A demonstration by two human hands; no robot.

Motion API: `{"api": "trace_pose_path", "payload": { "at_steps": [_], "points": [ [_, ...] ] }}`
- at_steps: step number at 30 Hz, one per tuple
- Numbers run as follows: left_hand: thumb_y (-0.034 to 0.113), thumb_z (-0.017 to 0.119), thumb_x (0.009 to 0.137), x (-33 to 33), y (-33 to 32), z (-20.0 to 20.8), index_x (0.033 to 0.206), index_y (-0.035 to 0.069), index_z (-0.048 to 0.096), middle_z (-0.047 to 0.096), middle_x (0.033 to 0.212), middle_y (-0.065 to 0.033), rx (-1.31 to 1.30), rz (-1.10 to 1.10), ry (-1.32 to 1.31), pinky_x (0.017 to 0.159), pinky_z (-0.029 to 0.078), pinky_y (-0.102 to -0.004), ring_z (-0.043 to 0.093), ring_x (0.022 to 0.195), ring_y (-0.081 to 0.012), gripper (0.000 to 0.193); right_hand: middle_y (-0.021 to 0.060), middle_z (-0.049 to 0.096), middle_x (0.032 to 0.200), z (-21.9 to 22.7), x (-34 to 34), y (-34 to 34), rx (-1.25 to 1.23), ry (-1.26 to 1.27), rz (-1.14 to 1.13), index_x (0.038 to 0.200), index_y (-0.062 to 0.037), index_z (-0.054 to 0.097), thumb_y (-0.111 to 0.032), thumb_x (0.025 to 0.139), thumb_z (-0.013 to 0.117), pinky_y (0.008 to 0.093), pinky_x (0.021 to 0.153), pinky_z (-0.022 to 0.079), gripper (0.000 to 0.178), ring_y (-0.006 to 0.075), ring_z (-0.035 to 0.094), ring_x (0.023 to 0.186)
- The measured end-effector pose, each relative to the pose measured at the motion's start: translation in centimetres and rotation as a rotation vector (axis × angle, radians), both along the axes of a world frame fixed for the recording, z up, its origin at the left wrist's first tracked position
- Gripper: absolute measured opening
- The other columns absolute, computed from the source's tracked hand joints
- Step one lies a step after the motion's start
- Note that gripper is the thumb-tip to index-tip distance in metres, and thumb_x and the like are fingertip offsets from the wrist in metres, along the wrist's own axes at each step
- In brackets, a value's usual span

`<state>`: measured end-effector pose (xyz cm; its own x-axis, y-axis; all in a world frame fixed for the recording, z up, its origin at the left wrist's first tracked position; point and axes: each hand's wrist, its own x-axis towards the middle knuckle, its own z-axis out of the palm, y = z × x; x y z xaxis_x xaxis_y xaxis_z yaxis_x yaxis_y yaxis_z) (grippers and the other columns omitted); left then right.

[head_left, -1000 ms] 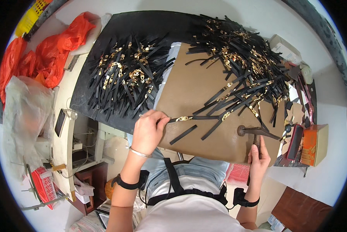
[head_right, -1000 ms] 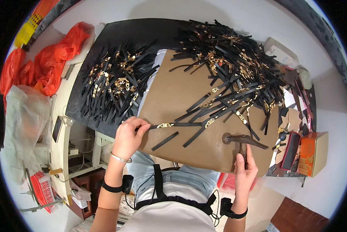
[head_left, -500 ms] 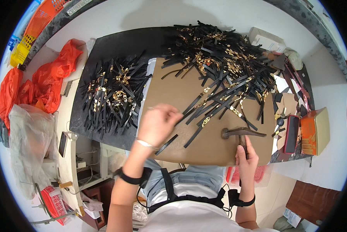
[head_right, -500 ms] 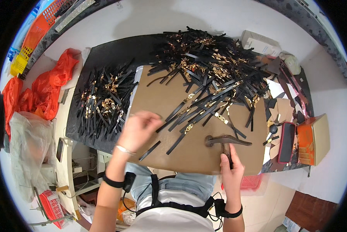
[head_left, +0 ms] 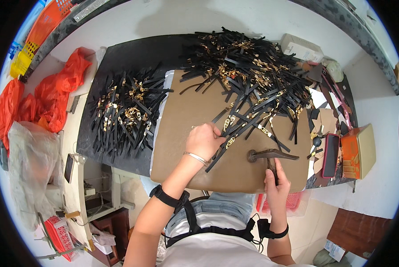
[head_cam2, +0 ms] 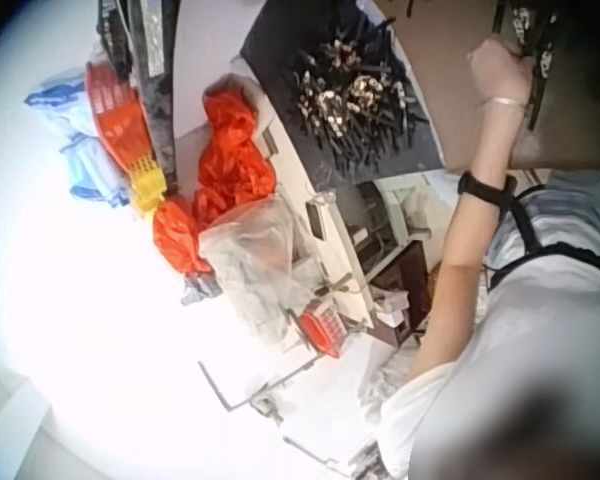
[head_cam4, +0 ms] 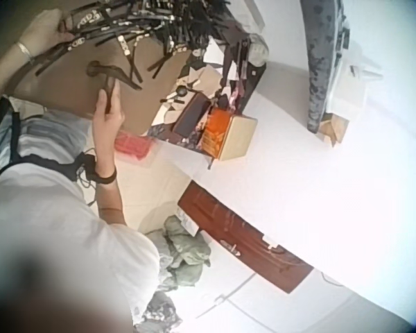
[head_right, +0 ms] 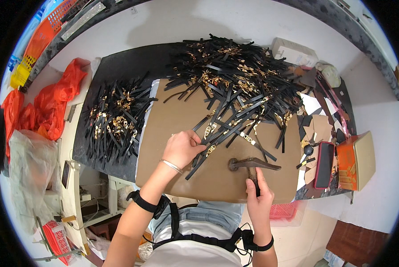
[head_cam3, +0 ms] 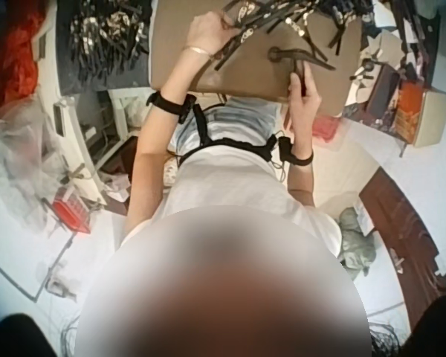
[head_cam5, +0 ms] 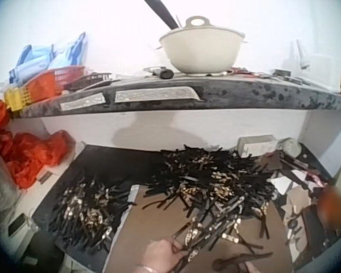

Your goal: Manually assembling black leather shoe straps with gold decorative buckles using a hammer and manual dexterity on a manufacturing workbench.

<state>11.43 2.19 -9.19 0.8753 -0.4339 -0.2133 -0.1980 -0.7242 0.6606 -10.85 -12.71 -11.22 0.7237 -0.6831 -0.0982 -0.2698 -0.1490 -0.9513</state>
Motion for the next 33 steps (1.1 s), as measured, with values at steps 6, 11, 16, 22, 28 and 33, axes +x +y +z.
{"api": "trace_pose_path", "payload": {
  "at_steps": [6,11,16,22,28,33],
  "points": [
    [0.021,0.083,0.073,0.5,0.9,-0.8,0.088,0.004,0.075,0.073,0.076,-0.0109,-0.036,0.011,0.007,0.071,0.056,-0.0346,0.072,0.072,-0.0247,0.024,-0.0005,0.058,0.079,0.1,0.1,0.2,-0.016,0.021,-0.001,0.139,0.0021,0.057,-0.005,0.097,0.066,0.0223,0.062,0.045,0.044,0.0071,0.051,0.069],
    [0.015,0.083,0.081,1.9,9.0,-1.6,0.098,-0.002,0.075,0.074,0.077,-0.0056,-0.199,-0.011,0.257,0.066,0.054,-0.0263,0.07,0.073,-0.0119,0.025,-0.0011,0.059,0.08,0.8,0.0,0.3,0.124,0.046,-0.027,0.139,0.0013,0.058,-0.006,0.095,0.068,0.0219,0.062,0.045,0.045,0.0061,0.051,0.069],
    [0.004,0.078,0.085,1.4,16.8,-0.3,0.1,-0.004,0.072,0.074,0.084,-0.0072,-0.357,0.129,0.601,0.067,0.055,-0.0227,0.071,0.075,-0.0101,0.019,0.0052,0.069,0.09,2.1,0.4,1.3,-0.05,0.102,0.11,0.134,0.003,0.061,-0.005,0.092,0.071,0.0246,0.07,0.05,0.043,0.0091,0.058,0.075],
    [0.001,0.081,0.081,-0.5,17.5,-1.1,0.1,-0.002,0.071,0.073,0.083,-0.0046,-0.375,0.213,0.485,0.069,0.054,-0.0222,0.068,0.073,-0.0083,0.021,0.0193,0.072,0.099,4.3,7.2,5.9,-0.531,-0.195,0.419,0.12,0.0031,0.068,-0.005,0.087,0.074,0.0336,0.071,0.055,0.034,0.0308,0.071,0.078],
    [0.005,0.084,0.077,-1.0,17.3,-1.1,0.085,0.001,0.061,0.07,0.077,-0.0046,-0.345,0.272,0.384,0.064,0.052,-0.0222,0.067,0.071,-0.0092,0.025,0.0127,0.067,0.083,5.2,12.2,8.6,-0.769,0.033,0.533,0.123,-0.0079,0.068,-0.017,0.092,0.071,0.0418,0.056,0.051,0.033,0.0325,0.066,0.065],
    [0.004,0.083,0.078,-0.8,17.3,-1.9,0.082,0.001,0.058,0.069,0.074,-0.0063,-0.367,0.245,0.296,0.061,0.051,-0.0243,0.069,0.07,-0.011,0.026,0.0111,0.068,0.086,4.1,11.8,9.7,-0.816,-0.172,0.58,0.125,-0.0103,0.068,-0.02,0.09,0.073,0.0428,0.056,0.053,0.036,0.0325,0.066,0.065]
  ]
}}
